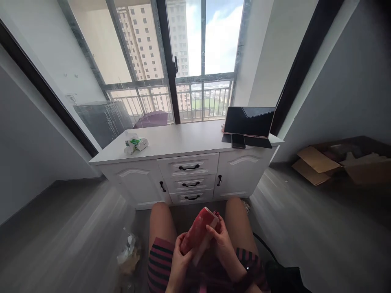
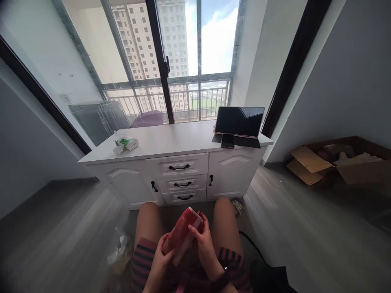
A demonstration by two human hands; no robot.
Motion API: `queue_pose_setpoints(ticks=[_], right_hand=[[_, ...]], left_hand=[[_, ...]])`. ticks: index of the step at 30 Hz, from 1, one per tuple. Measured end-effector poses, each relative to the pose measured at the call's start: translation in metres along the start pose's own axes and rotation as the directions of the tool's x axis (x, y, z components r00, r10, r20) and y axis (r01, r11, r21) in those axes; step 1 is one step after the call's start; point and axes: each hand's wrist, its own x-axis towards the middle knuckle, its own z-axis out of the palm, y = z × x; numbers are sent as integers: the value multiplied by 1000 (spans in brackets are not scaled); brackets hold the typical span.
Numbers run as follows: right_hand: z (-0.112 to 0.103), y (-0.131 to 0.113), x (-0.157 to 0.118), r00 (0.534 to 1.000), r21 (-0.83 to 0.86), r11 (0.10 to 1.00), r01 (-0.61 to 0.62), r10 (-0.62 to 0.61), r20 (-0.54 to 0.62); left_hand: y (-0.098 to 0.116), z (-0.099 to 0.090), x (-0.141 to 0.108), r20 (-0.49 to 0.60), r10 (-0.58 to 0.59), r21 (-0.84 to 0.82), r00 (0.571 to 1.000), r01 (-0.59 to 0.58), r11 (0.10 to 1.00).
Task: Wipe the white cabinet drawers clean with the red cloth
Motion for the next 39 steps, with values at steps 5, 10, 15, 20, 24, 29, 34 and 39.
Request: queue_pose_setpoints(ticks=[5, 10, 15, 20, 24, 29, 34, 39], right_hand=[[-6, 1, -6, 997, -92, 995, -25, 32, 69], [2, 3, -24, 965, -156, 982, -107, 141, 223], [1, 14, -27, 984, -305, 952, -5, 59, 168], [7, 8, -33, 972, -596, 776, 208, -94, 217], [19, 9, -44, 941, -756, 560, 338, -178, 289], [24, 27, -48, 922, -788, 480, 387, -209, 325], [17, 28, -38, 954, -684, 668, 294, -167, 248], [1, 25, -26, 996, -552, 830, 84, -58, 64]], left_hand=[[9, -16, -8, -166, 131, -6, 977, -134, 991], [24, -21, -17, -215, 245, 115, 946, -224, 968], [34, -18, -24, -186, 339, 245, 922, -290, 925], [27, -20, -22, -160, 405, 492, 900, -283, 823], [20, -19, -18, -68, 462, 676, 884, -300, 674], [9, -27, -7, -5, 522, 805, 853, -306, 508], [15, -32, 0, -9, 420, 692, 908, -297, 658], [32, -29, 1, -57, 248, 340, 967, -214, 916]])
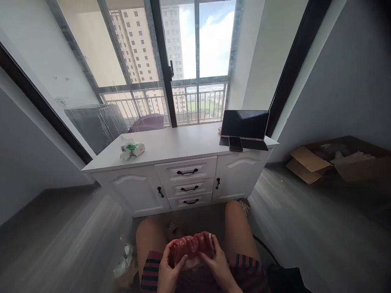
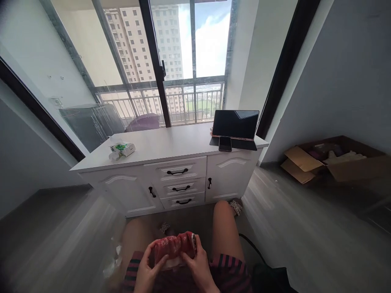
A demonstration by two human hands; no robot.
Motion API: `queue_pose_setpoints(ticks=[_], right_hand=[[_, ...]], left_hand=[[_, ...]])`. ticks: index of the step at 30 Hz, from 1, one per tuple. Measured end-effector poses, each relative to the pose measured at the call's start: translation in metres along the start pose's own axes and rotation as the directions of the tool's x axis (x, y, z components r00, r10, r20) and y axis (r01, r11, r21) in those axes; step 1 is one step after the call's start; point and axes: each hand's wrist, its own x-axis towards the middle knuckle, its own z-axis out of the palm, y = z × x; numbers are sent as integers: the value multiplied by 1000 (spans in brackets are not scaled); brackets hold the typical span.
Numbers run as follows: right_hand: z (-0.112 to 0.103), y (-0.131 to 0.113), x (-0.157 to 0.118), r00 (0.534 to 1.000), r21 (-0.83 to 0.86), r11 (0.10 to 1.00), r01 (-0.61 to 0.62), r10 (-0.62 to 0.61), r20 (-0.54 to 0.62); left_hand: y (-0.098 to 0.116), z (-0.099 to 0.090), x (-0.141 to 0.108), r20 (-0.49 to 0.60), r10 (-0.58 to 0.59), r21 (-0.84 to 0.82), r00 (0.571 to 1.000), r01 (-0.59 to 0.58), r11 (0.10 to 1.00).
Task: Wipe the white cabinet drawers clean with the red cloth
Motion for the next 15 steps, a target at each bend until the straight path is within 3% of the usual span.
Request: queue_pose_setpoints(ticks=[2, 4, 6, 8, 10, 11, 15], right_hand=[[-5, 1, 1, 996, 117, 990, -82, 84, -12], [-10, -3, 1, 993, 234, 965, -116, 106, 53], [-16, -13, 1, 986, 313, 940, -138, 102, 129], [-21, -27, 2, 983, 327, 932, -155, 111, 149], [-25, -42, 4, 987, 289, 948, -133, 100, 124], [-26, -50, 5, 990, 253, 963, -97, 68, 121], [-24, -69, 11, 964, -1, 989, 150, -147, 220]], left_hand=[[0, -3, 3, 0, -84, -86, 996, 84, 993], [-2, -7, 8, 58, -178, -120, 982, 184, 976], [-4, -12, 13, 182, -252, -111, 951, 274, 955], [-2, -13, 16, 348, -289, -65, 892, 331, 942], [5, -10, 16, 446, -271, -24, 853, 315, 949], [10, -6, 15, 458, -247, -7, 854, 281, 960], [35, 14, 13, 356, -142, 118, 923, 106, 987]])
